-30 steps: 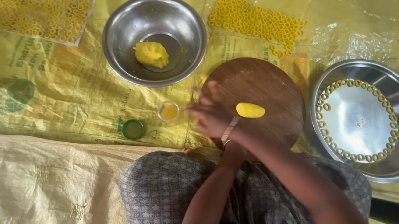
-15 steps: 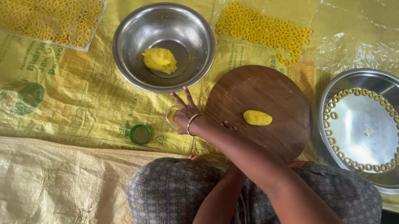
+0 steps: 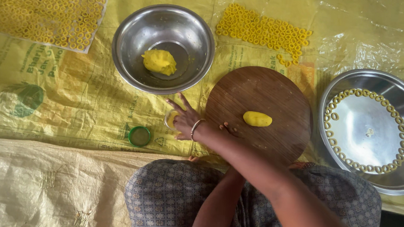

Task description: The person rolls yellow dough into thin ropes on a wooden board, then joins the ends to form small rings. The rings are placed into a metal tray. The person repeats this process with multiple pieces of dough.

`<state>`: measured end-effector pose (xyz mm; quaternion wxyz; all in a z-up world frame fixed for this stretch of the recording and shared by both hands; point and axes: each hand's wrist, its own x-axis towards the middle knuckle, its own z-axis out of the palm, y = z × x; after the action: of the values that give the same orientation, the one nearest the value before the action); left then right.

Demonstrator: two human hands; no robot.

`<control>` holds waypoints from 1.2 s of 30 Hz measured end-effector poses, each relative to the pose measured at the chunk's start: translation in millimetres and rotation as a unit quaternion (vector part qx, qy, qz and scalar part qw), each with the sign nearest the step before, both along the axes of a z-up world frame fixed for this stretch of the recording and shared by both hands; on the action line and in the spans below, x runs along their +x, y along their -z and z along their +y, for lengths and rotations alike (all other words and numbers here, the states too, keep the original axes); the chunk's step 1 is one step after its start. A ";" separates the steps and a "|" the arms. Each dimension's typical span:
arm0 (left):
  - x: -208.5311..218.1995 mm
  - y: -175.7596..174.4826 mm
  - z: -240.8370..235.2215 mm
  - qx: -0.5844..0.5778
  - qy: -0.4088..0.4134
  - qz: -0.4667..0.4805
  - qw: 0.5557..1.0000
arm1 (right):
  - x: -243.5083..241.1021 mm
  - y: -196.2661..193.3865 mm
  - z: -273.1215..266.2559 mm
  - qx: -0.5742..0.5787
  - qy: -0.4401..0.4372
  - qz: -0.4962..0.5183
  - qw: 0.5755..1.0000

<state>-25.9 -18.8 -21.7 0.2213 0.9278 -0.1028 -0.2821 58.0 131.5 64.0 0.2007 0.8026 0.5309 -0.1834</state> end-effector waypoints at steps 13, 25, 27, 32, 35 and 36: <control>-0.6 4.4 -6.1 0.005 -0.001 0.001 1.000 | -7.1 7.2 -20.5 0.232 0.136 0.149 0.951; 11.8 -3.0 -5.8 0.047 -0.017 0.007 0.999 | 22.9 45.7 -61.5 0.446 0.371 0.477 0.660; 13.6 -2.9 1.2 0.101 -0.030 0.017 0.994 | 20.7 28.8 -73.8 0.457 0.365 0.507 0.634; 9.3 0.0 6.3 0.178 -0.036 0.047 0.982 | 12.7 -4.7 -104.9 0.460 0.344 0.551 0.605; 7.7 -1.2 -6.6 0.163 -0.035 0.036 0.985 | 1.1 -7.8 -96.7 0.453 0.339 0.487 0.666; 7.0 -1.8 -11.1 0.155 -0.033 0.032 0.987 | -4.9 -6.0 -91.0 0.467 0.312 0.429 0.707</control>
<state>-18.8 -29.9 -19.9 0.0876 0.9444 -0.0197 -0.3164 53.2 40.5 70.0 -0.5184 0.7482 0.2969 -0.2888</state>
